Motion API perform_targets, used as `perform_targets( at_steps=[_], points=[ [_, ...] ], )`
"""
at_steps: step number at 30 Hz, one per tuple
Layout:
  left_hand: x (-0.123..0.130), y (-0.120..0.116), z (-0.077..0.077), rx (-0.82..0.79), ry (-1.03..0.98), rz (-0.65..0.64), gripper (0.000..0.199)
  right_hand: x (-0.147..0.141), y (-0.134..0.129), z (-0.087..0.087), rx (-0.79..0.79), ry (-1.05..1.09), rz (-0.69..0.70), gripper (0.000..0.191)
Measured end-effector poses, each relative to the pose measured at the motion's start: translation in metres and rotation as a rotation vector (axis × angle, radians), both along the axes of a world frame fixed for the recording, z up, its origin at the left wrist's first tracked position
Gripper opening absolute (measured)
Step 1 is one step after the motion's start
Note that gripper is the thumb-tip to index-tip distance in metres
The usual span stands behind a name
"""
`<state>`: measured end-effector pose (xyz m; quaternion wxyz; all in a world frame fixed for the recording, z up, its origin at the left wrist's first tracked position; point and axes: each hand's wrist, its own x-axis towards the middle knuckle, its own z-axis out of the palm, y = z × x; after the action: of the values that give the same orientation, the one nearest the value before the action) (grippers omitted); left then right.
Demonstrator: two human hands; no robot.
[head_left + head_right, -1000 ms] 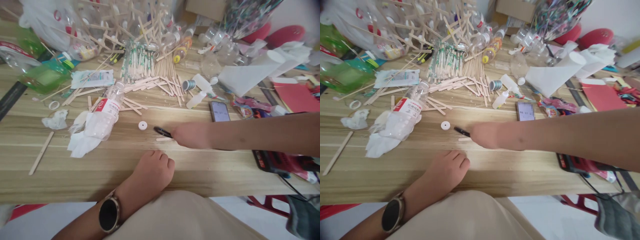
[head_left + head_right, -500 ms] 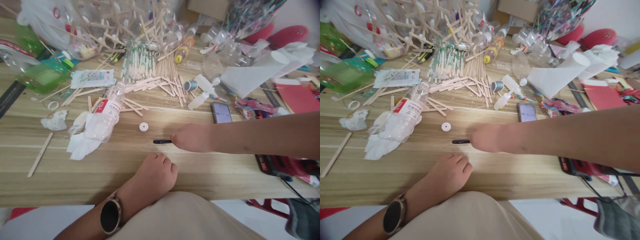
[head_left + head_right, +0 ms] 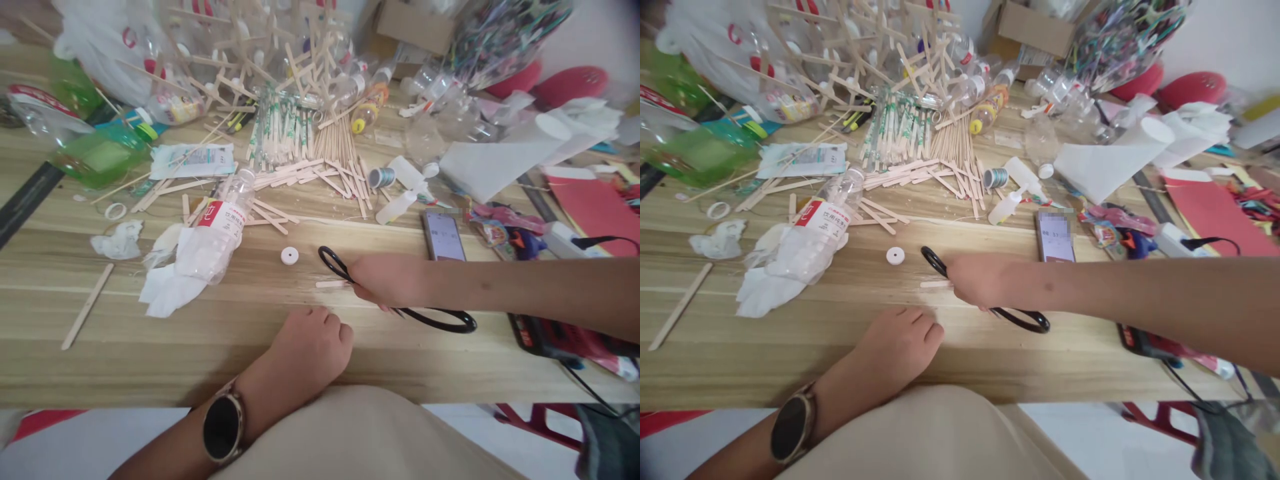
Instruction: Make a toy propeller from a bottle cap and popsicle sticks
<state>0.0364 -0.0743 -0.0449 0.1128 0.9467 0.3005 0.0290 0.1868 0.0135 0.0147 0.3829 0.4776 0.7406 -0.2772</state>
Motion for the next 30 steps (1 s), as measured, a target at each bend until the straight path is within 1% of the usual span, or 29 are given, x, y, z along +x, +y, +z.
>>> perform_targets(
  at_steps=[2, 7, 9, 11, 15, 17, 19, 20, 23, 27, 30],
  points=[
    [-0.003, 0.001, 0.003, 0.022, 0.0, 0.073, 0.019, 0.008, -0.004, -0.001, 0.043, 0.044, 0.004, 0.024],
    [-0.011, 0.006, 0.011, 0.101, -0.008, 0.368, 0.013, 0.023, -0.012, -0.003, 0.146, 0.143, 0.066, 0.023],
    [-0.011, 0.01, 0.015, 0.117, -0.042, 0.452, 0.016, 0.025, -0.015, -0.002, 0.21, 0.152, 0.108, 0.021],
    [-0.01, 0.015, 0.02, 0.077, -0.064, 0.48, 0.018, 0.026, -0.019, 0.0, 0.274, 0.147, 0.151, 0.019],
    [-0.006, 0.024, 0.026, -0.052, -0.043, 0.45, 0.019, 0.023, -0.027, 0.011, 0.374, 0.127, 0.243, 0.018],
    [-0.006, 0.027, 0.028, -0.083, -0.04, 0.443, 0.022, 0.022, -0.03, 0.016, 0.402, 0.107, 0.32, 0.016],
    [-0.005, 0.029, 0.028, -0.103, -0.033, 0.446, 0.021, 0.025, -0.031, 0.019, 0.455, 0.082, 0.357, 0.015],
    [-0.004, 0.029, 0.027, -0.104, -0.027, 0.451, 0.018, 0.027, -0.032, 0.02, 0.49, 0.075, 0.338, 0.015],
    [0.002, 0.031, 0.021, -0.085, 0.008, 0.453, 0.014, 0.038, -0.033, 0.016, 0.548, 0.13, 0.171, 0.021],
    [0.015, 0.034, 0.009, -0.091, 0.056, 0.389, 0.018, 0.051, -0.04, 0.005, 0.487, 0.293, -0.014, 0.018],
    [0.02, 0.036, 0.005, -0.097, 0.064, 0.375, 0.023, 0.055, -0.045, -0.004, 0.403, 0.406, -0.147, 0.015]
  ],
)
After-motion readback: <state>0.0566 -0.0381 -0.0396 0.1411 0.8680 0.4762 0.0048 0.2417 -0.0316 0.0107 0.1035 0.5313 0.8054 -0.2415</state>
